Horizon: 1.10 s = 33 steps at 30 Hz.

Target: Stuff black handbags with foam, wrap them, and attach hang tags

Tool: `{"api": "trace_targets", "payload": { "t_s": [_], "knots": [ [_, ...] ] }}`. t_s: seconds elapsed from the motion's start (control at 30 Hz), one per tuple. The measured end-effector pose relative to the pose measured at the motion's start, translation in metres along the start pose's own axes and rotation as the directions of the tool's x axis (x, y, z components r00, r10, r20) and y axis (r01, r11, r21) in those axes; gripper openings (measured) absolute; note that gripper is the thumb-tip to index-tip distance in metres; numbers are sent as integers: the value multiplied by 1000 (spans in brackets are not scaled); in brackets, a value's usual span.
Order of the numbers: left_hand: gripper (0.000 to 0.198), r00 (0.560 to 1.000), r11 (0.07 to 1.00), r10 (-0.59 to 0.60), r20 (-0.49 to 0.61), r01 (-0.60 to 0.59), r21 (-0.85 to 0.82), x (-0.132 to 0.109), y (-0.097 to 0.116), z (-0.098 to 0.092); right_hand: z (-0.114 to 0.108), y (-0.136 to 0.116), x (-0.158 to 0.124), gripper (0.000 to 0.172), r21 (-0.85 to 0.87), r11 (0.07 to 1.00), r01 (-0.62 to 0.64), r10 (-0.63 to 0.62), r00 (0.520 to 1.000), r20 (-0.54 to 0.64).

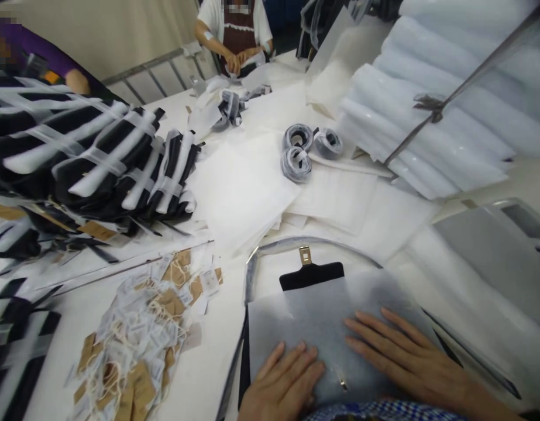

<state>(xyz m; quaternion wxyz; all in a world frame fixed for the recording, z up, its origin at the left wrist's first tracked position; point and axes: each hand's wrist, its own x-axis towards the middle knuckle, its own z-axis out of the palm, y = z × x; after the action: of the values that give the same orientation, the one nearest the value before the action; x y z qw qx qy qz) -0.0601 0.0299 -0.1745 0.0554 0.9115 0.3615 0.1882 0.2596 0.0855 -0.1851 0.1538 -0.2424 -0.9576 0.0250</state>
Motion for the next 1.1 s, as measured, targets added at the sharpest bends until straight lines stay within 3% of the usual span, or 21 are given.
{"api": "trace_targets", "payload": {
  "t_s": [0.1,0.17,0.23,0.33,0.4,0.53,0.73,0.83,1.0,1.1],
  "knots": [
    [34,997,1000,-20,76,21,-11,9,-12,-15,-8,8,6,57,102,992,-71,69,997,17],
    [33,997,998,-58,50,56,36,20,-18,-22,-16,14,14,57,114,985,-131,128,991,33],
    [33,992,988,-127,24,124,97,31,-21,-23,-23,20,23,53,39,984,-174,172,984,45],
    [38,976,965,-215,45,205,164,43,-23,-22,-26,23,35,44,-95,985,-144,152,985,79],
    [44,968,958,-242,64,228,175,47,-23,-23,-26,23,41,41,-104,982,-154,163,984,77],
    [49,966,964,-255,33,252,86,51,-23,-36,-39,25,55,38,24,978,-206,207,978,-16],
    [26,976,972,-212,-51,205,-116,61,-20,-50,-65,31,72,22,192,976,-99,114,991,-71],
    [18,966,963,-258,-32,254,-94,66,-21,-39,-54,32,71,27,204,966,-159,157,987,27],
    [27,918,921,-382,106,388,-41,65,-28,-16,-18,39,70,38,111,960,-256,227,948,224],
    [27,897,906,-408,169,420,-44,62,-30,-7,-7,41,73,36,80,961,-265,237,937,256]
  ]
}}
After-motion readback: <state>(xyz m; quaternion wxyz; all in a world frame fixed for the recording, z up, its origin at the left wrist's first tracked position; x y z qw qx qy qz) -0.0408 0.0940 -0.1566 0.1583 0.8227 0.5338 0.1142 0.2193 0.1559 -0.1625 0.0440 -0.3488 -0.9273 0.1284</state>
